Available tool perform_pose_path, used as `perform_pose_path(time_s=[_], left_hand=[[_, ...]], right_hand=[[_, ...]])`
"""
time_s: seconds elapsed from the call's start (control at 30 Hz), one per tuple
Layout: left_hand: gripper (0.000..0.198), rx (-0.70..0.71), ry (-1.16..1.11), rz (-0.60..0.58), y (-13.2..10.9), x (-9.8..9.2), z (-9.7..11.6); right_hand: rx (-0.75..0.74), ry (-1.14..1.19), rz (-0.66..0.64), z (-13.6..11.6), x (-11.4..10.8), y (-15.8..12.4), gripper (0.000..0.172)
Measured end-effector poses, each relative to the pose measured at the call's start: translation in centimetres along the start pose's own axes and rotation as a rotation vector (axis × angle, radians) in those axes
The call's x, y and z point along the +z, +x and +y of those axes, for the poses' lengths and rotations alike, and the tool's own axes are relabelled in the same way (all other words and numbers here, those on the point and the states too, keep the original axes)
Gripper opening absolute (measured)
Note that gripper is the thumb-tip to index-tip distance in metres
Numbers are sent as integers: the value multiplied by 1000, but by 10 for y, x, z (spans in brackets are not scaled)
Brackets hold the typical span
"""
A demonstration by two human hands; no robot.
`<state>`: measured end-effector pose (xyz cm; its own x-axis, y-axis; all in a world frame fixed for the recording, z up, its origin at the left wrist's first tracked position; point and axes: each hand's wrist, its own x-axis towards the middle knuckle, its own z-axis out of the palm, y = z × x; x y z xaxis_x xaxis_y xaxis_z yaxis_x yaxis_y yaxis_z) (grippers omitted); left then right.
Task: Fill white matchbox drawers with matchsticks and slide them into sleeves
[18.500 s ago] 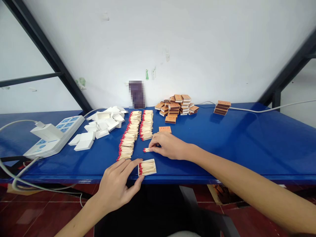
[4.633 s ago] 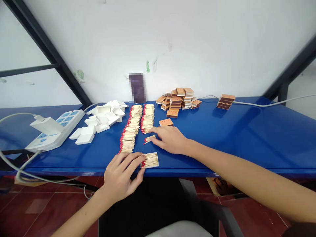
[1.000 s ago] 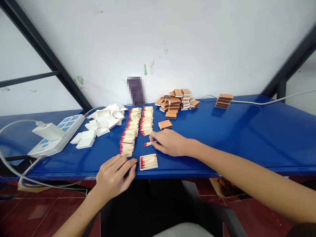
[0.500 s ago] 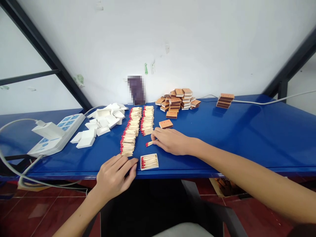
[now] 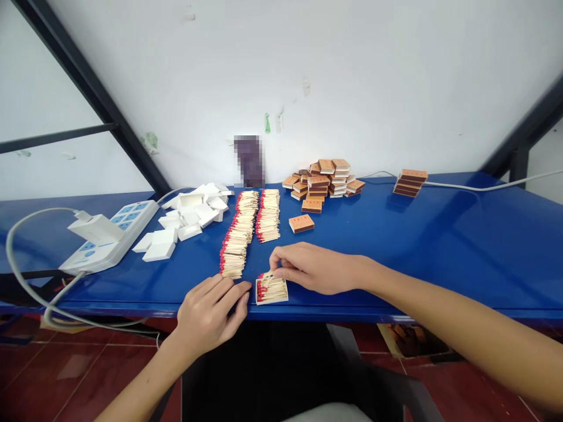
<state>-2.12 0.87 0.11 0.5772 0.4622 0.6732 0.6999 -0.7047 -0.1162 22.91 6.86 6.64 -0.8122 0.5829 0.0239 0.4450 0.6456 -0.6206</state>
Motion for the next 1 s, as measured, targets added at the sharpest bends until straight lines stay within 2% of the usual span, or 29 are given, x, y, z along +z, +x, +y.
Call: perform_pose_path(time_s=[0.17, 0.4, 0.53, 0.63, 0.87, 1.0], left_hand=[[11, 6, 11, -1, 1, -1, 0], [11, 6, 2, 7, 1, 0, 0], [12, 4, 5, 2, 1, -1, 0], [12, 2, 6, -2, 1, -1, 0], [24, 10, 15, -47, 4, -6, 0], [27, 76, -29, -92, 8, -14, -2]], right_hand=[[19, -34, -67, -3, -2, -4, 24], [-13, -74, -43, -9, 0, -2, 18], [-72, -65, 3, -8, 2, -2, 15], [-87, -62, 88, -2, 3, -1, 13], [-81, -44, 200, 13, 8, 6, 26], [-177, -26, 152, 15, 9, 7, 35]])
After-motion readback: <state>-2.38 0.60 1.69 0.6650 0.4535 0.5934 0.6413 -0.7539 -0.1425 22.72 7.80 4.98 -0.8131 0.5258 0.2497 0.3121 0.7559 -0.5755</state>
